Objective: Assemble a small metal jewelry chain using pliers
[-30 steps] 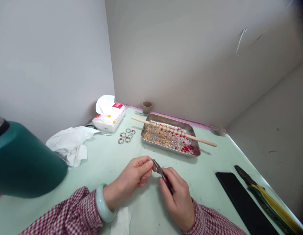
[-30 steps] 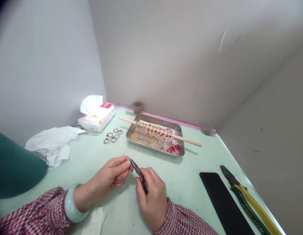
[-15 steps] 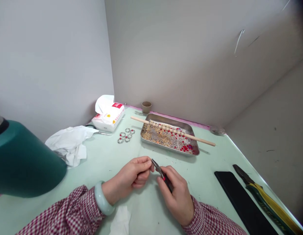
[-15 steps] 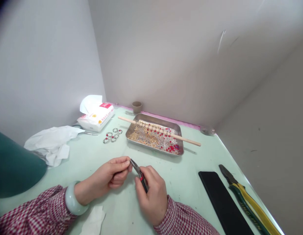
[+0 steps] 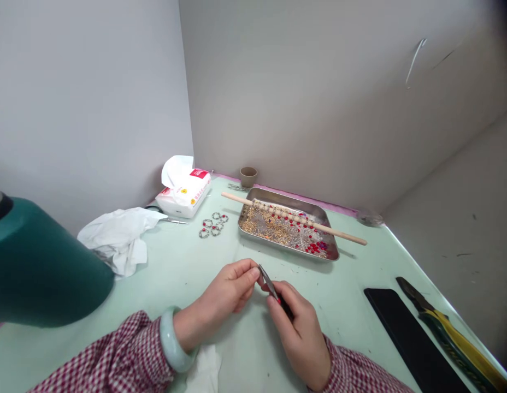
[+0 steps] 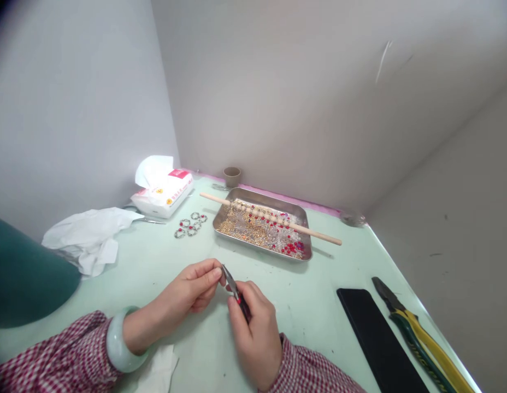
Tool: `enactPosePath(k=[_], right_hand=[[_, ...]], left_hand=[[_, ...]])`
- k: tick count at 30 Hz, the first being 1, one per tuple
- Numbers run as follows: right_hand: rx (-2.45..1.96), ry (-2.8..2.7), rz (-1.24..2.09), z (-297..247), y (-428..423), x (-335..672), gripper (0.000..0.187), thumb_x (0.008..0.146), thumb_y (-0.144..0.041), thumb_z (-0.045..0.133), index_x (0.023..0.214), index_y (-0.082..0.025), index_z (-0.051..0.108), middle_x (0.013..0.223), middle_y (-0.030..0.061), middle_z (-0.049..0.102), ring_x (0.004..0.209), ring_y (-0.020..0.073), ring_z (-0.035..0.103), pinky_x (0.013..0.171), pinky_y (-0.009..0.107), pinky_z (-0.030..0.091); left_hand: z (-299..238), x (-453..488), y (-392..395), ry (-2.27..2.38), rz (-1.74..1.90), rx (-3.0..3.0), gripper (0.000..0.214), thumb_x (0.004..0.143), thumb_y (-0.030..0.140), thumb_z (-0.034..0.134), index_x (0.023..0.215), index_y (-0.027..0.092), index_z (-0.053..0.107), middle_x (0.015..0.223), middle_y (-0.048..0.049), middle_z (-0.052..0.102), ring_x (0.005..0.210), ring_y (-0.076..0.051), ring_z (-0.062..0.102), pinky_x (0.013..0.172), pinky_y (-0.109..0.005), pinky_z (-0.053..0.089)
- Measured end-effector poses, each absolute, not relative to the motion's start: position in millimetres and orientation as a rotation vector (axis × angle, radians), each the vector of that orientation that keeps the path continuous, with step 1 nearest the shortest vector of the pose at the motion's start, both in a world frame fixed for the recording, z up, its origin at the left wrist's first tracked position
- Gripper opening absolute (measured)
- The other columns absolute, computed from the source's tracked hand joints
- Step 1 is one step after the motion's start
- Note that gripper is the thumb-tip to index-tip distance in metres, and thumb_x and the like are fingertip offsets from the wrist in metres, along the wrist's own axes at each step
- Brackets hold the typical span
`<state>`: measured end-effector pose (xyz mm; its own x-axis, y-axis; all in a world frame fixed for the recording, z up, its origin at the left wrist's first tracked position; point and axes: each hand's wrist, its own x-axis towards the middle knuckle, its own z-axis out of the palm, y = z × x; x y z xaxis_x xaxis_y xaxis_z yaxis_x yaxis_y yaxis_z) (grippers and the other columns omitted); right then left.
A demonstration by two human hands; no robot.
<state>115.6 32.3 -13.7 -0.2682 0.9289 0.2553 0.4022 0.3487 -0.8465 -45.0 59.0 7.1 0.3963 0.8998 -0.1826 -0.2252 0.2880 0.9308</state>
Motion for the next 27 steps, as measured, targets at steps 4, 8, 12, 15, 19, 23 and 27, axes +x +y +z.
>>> enactPosePath(k=[4, 8, 12, 15, 19, 23, 27], right_hand=[[-1.223, -1.86, 0.647, -19, 30, 111, 0.014, 0.089, -0.023, 0.043, 0.094, -0.017, 0.055, 0.081, 0.0045, 0.054, 0.075, 0.0172, 0.054, 0.068, 0.029, 0.043], [-1.207, -1.838, 0.764, -17, 30, 109, 0.014, 0.09, -0.025, 0.042, 0.094, -0.018, 0.054, 0.082, 0.0038, 0.055, 0.074, 0.0161, 0.054, 0.067, 0.027, 0.043], [-1.194, -1.817, 0.819, -14, 33, 112, 0.016, 0.091, -0.027, 0.042, 0.098, -0.018, 0.055, 0.083, 0.0031, 0.055, 0.076, 0.0155, 0.054, 0.069, 0.026, 0.043], [-1.2, -1.811, 0.775, -15, 36, 116, 0.016, 0.091, -0.027, 0.044, 0.1, -0.019, 0.055, 0.082, 0.0026, 0.055, 0.077, 0.0155, 0.054, 0.07, 0.026, 0.043], [-1.191, -1.855, 0.718, -17, 38, 118, 0.014, 0.089, -0.025, 0.046, 0.096, -0.018, 0.056, 0.081, 0.0031, 0.054, 0.076, 0.0162, 0.054, 0.069, 0.027, 0.042], [-1.188, -1.906, 0.692, -17, 38, 116, 0.012, 0.088, -0.023, 0.046, 0.093, -0.018, 0.056, 0.08, 0.0037, 0.055, 0.072, 0.0164, 0.053, 0.065, 0.028, 0.042], [-1.175, -1.927, 0.676, -18, 38, 116, 0.016, 0.089, -0.021, 0.045, 0.1, -0.018, 0.056, 0.081, 0.0036, 0.055, 0.071, 0.0162, 0.053, 0.064, 0.028, 0.041]], left_hand=[[8, -40, 57, 0.994, 0.906, 1.028, 0.024, 0.088, 0.036, 0.044, 0.077, 0.016, 0.052, 0.043, 0.009, 0.028, 0.038, -0.005, 0.02, 0.037, -0.019, 0.015], [9, -42, 56, 0.933, 0.912, 0.949, 0.022, 0.087, 0.035, 0.046, 0.077, 0.016, 0.049, 0.045, 0.0094, 0.028, 0.039, -0.004, 0.017, 0.038, -0.018, 0.014], [8, -47, 58, 0.794, 0.852, 0.803, 0.019, 0.087, 0.033, 0.048, 0.077, 0.017, 0.047, 0.046, 0.0102, 0.025, 0.039, -0.004, 0.012, 0.036, -0.019, 0.009], [6, -50, 58, 0.739, 0.823, 0.723, 0.017, 0.087, 0.031, 0.047, 0.078, 0.017, 0.047, 0.046, 0.0105, 0.022, 0.038, -0.004, 0.008, 0.035, -0.019, 0.006], [7, -52, 58, 0.739, 0.824, 0.704, 0.017, 0.088, 0.03, 0.046, 0.077, 0.017, 0.049, 0.045, 0.0104, 0.02, 0.037, -0.004, 0.007, 0.035, -0.019, 0.005], [7, -53, 59, 0.741, 0.813, 0.698, 0.018, 0.088, 0.03, 0.045, 0.076, 0.016, 0.05, 0.045, 0.0103, 0.019, 0.038, -0.004, 0.006, 0.034, -0.019, 0.005], [6, -53, 61, 0.743, 0.812, 0.702, 0.019, 0.088, 0.03, 0.045, 0.077, 0.016, 0.05, 0.046, 0.0102, 0.02, 0.038, -0.004, 0.007, 0.035, -0.019, 0.005]])
